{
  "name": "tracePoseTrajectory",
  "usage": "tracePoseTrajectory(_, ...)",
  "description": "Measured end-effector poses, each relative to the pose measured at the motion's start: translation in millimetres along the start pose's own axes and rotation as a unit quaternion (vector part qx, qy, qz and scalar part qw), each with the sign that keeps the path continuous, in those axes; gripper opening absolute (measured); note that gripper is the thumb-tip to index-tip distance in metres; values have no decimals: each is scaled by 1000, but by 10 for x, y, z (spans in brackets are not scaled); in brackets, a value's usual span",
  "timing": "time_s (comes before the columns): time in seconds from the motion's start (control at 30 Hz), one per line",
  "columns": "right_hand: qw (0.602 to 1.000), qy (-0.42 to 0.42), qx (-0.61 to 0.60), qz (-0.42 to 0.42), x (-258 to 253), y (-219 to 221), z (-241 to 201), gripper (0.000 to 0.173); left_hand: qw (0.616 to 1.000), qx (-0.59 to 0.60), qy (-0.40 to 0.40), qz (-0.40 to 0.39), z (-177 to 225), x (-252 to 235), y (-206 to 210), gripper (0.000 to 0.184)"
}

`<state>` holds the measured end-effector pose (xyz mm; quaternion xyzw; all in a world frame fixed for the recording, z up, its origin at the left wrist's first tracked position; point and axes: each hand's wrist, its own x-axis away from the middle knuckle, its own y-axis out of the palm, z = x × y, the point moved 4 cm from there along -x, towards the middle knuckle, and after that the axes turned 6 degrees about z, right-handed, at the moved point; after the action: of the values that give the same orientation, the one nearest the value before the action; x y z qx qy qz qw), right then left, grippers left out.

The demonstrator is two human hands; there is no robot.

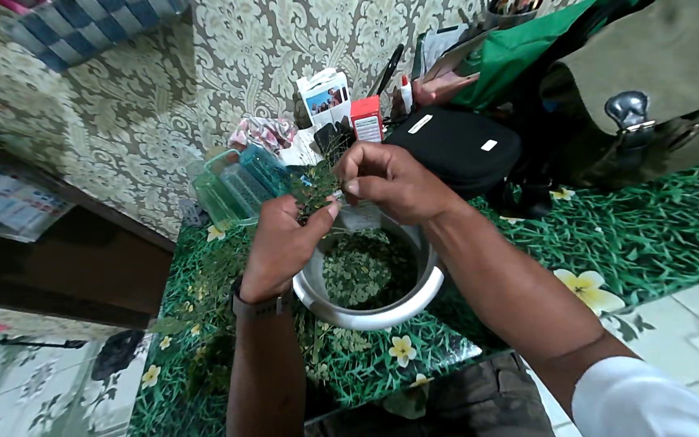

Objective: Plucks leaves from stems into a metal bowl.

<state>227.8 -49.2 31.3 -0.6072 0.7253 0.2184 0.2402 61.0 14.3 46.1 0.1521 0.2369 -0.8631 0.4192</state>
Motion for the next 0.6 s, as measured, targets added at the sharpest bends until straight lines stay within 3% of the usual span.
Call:
tracePoseTrajectory(0.1,1000,3,-1,16,9,-46,-24,7,1000,2,5,-1,1,-4,3,8)
tracePoseTrajectory(0.17,999,-11,43,-25,8,-41,-57,11,1000,7,0,-7,-10,-10,-2,7)
tracePoseTrajectory(0.27,996,-23,73,-52,-7,12,-46,2,1000,4,-7,-11,-22,-14,-4,7)
tracePoseTrajectory(0.47,998,-6,-39,46,-42,-86,5,7,1000,11,-12,-22,-24,9,-28,7)
tracePoseTrajectory(0.6,998,-25,-9,50,-61,-181,-28,26,997,69,-33,-6,-37,12,-75,8)
